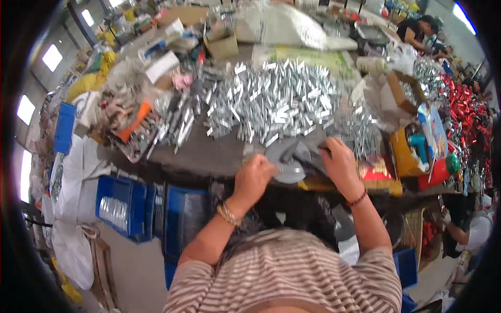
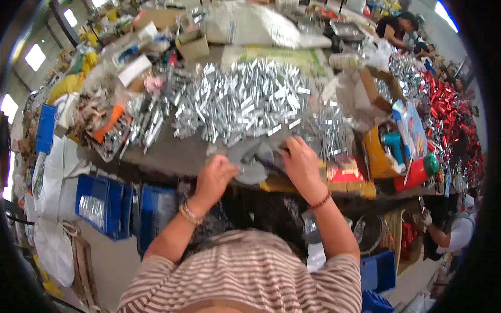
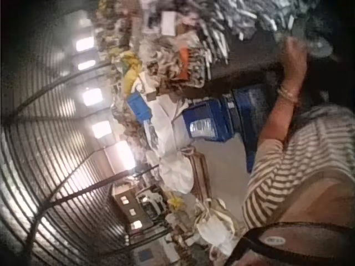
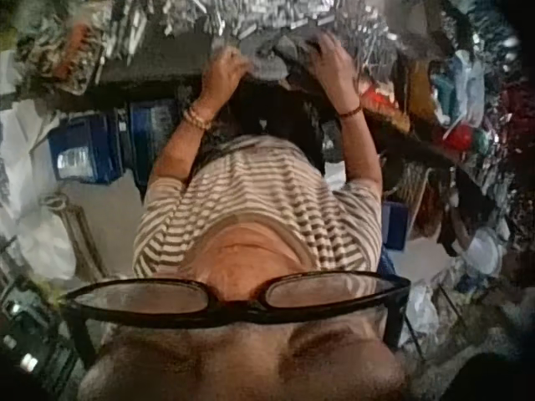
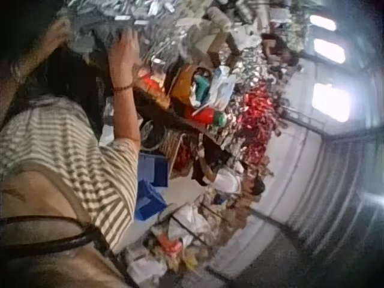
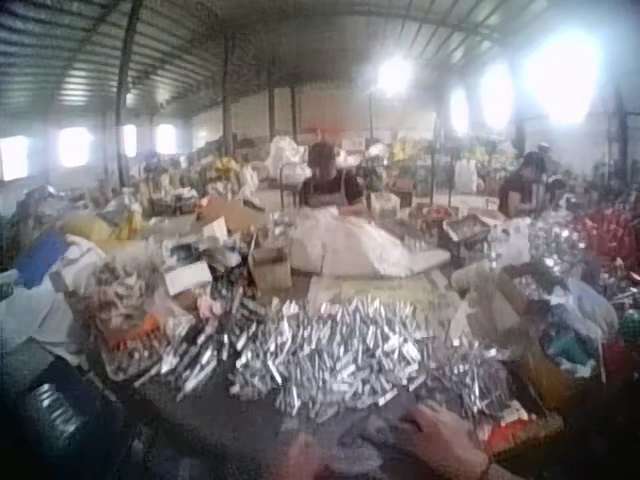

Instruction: The person assembles metal components by joining pins and sleeves on a circular metal fixture, tapping them with a small hammer, and placing the finished pieces into a blue container.

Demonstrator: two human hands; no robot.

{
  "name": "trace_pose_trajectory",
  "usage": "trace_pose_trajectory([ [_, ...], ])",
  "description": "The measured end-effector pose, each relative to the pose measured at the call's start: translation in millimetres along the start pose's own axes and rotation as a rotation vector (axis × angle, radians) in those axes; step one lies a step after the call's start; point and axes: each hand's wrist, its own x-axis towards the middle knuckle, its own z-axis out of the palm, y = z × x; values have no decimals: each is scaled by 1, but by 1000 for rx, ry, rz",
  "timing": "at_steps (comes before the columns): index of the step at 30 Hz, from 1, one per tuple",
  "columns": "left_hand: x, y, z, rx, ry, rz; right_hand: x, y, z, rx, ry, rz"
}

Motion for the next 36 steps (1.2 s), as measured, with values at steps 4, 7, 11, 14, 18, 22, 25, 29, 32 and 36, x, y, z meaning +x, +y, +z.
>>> trace_pose_trajectory([
  [4, 5, 7, -10, -50, 2, 85, 11, -52, 19, 129, -75, -123],
  [7, 6, 4, -8, -38, -7, 45, 16, -68, 45, 234, -156, -177],
  [11, 3, 6, -9, -12, -6, 29, 11, -72, 46, 432, -192, -48],
  [14, 1, 9, -11, -70, -10, -4, 6, -65, 38, 450, -273, 83],
  [18, 0, 11, -12, -76, -6, -29, -2, -61, 42, 414, -257, 41],
  [22, 1, 9, -13, -94, 3, 8, -1, -62, 43, 410, -278, 17],
  [25, 2, 10, -12, -95, 17, 20, 1, -60, 43, 388, -280, 0],
  [29, 3, 10, -10, -68, 10, 1, 3, -69, 40, 236, -248, -164],
  [32, 5, 15, -8, -69, 13, -47, -1, -77, 42, -8, -228, -297],
  [36, 3, 7, -7, -95, 22, -39, -3, -80, 44, -21, -197, -311],
])
